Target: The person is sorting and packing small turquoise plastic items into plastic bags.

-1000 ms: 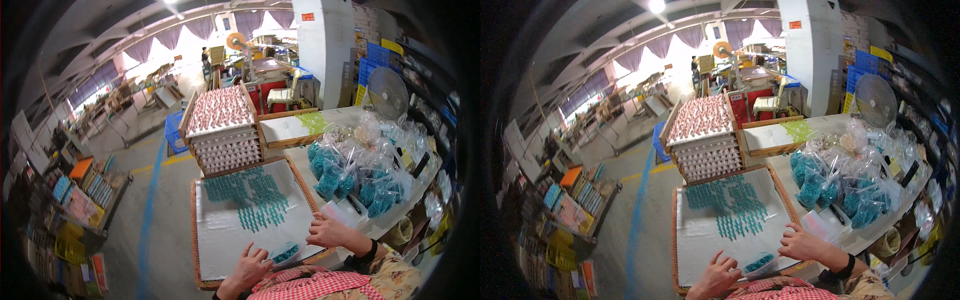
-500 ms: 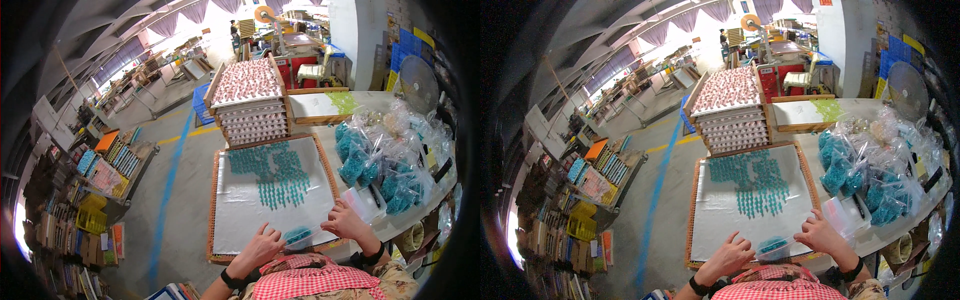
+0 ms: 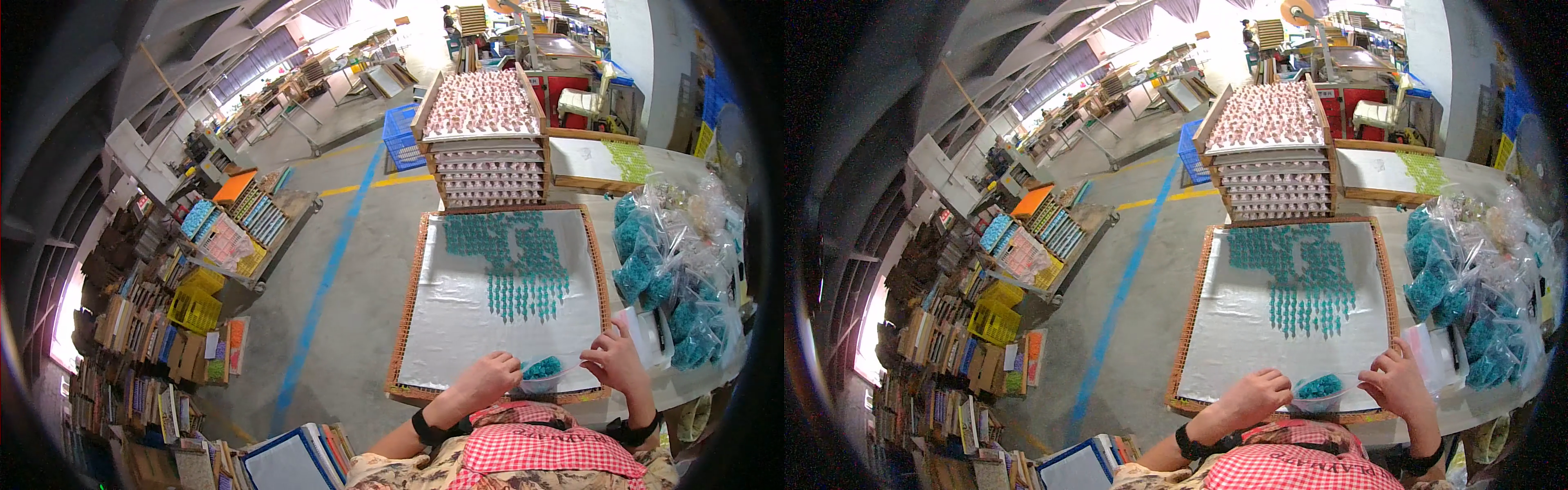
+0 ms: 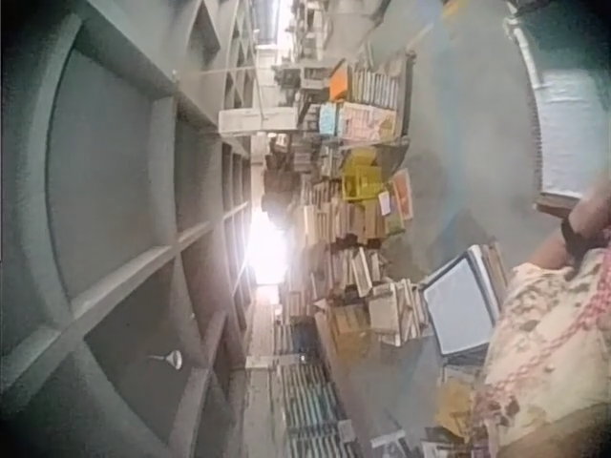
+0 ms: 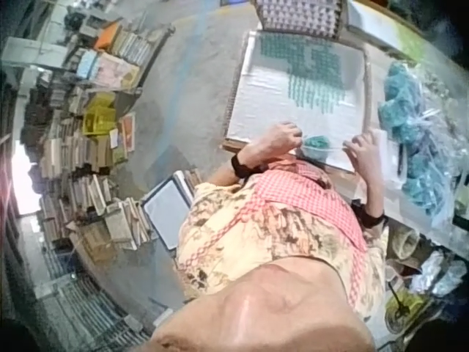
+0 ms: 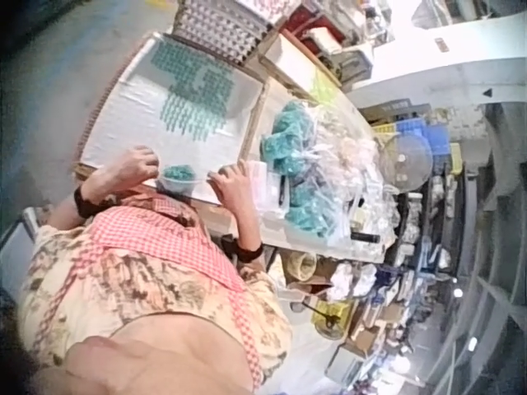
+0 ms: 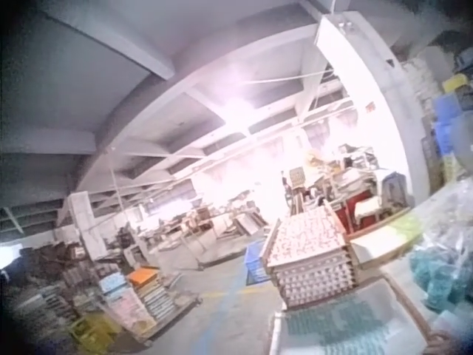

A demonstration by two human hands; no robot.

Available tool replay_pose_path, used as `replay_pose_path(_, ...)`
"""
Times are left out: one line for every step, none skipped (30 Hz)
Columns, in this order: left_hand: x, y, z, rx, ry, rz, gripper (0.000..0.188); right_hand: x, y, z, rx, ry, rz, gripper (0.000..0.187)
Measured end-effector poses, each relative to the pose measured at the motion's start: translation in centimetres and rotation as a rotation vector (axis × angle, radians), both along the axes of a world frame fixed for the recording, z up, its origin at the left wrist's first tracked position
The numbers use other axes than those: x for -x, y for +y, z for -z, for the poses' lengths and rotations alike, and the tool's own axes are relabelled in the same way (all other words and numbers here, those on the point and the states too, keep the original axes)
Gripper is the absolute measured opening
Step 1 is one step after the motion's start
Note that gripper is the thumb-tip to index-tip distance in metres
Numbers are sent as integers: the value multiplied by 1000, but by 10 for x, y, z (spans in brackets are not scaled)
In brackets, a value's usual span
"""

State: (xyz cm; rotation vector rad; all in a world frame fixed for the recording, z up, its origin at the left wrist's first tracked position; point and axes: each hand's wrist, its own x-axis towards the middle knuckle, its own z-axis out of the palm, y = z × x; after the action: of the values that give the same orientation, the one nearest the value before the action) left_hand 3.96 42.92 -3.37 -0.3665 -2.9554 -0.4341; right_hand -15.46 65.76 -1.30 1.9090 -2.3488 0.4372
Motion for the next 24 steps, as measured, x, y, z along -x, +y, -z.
replay_pose_path(-1,1,4,-30,25,-7,10,0,1,7,33,-16,4,13)
replay_pose_path(-2,2,7,-60,51,-13,14,-1,0,10,65,-31,8,13)
replay_pose_path(-3,2,10,-57,50,-16,14,-1,-2,10,68,-33,4,13)
replay_pose_path(-3,2,12,-89,56,-23,17,-1,-4,9,67,-40,9,13)
replay_pose_path(-3,2,14,-123,63,-29,20,-2,-5,8,64,-47,16,13)
replay_pose_path(-3,2,15,-124,63,-28,20,-3,-4,5,64,-47,16,13)
replay_pose_path(-2,2,16,-148,58,-16,22,-3,-4,1,55,-28,14,13)
replay_pose_path(-2,2,16,-173,54,-3,23,-4,-4,-2,47,-8,11,14)
replay_pose_path(-2,3,17,-171,54,-9,23,-3,-5,-2,48,-8,5,14)
replay_pose_path(-3,4,18,-172,70,-16,24,-2,-4,0,40,-14,6,13)
replay_pose_path(-4,4,19,-172,86,-25,25,-2,-4,1,32,-20,6,13)
replay_pose_path(-4,6,16,-172,87,-31,25,-1,-5,2,32,-19,0,13)
replay_pose_path(-3,8,11,-167,81,-49,26,-1,-5,4,48,-33,3,12)
replay_pose_path(-3,9,8,-162,75,-68,27,-1,-6,6,63,-47,5,11)
replay_pose_path(-3,9,9,-162,78,-78,27,-1,-6,7,62,-45,-5,11)
replay_pose_path(-3,9,11,-148,70,-61,24,-1,-5,8,56,-51,10,11)
replay_pose_path(-3,8,12,-134,60,-43,21,-2,-6,8,51,-57,25,11)
replay_pose_path(-4,6,13,-136,61,-50,21,-2,-6,7,48,-57,18,11)
replay_pose_path(-4,3,12,-110,50,-61,17,-2,-7,5,50,-47,19,11)
replay_pose_path(-5,2,11,-83,39,-71,15,-3,-7,4,53,-37,20,11)
replay_pose_path(-4,0,8,-84,39,-72,15,-2,-7,3,52,-38,20,11)
replay_pose_path(-5,-2,4,-99,56,-76,13,-1,-7,2,49,-32,24,11)
replay_pose_path(-5,-2,1,-113,72,-79,14,0,-7,2,47,-27,29,11)
replay_pose_path(-4,-2,-1,-113,72,-79,14,1,-7,1,47,-28,29,11)
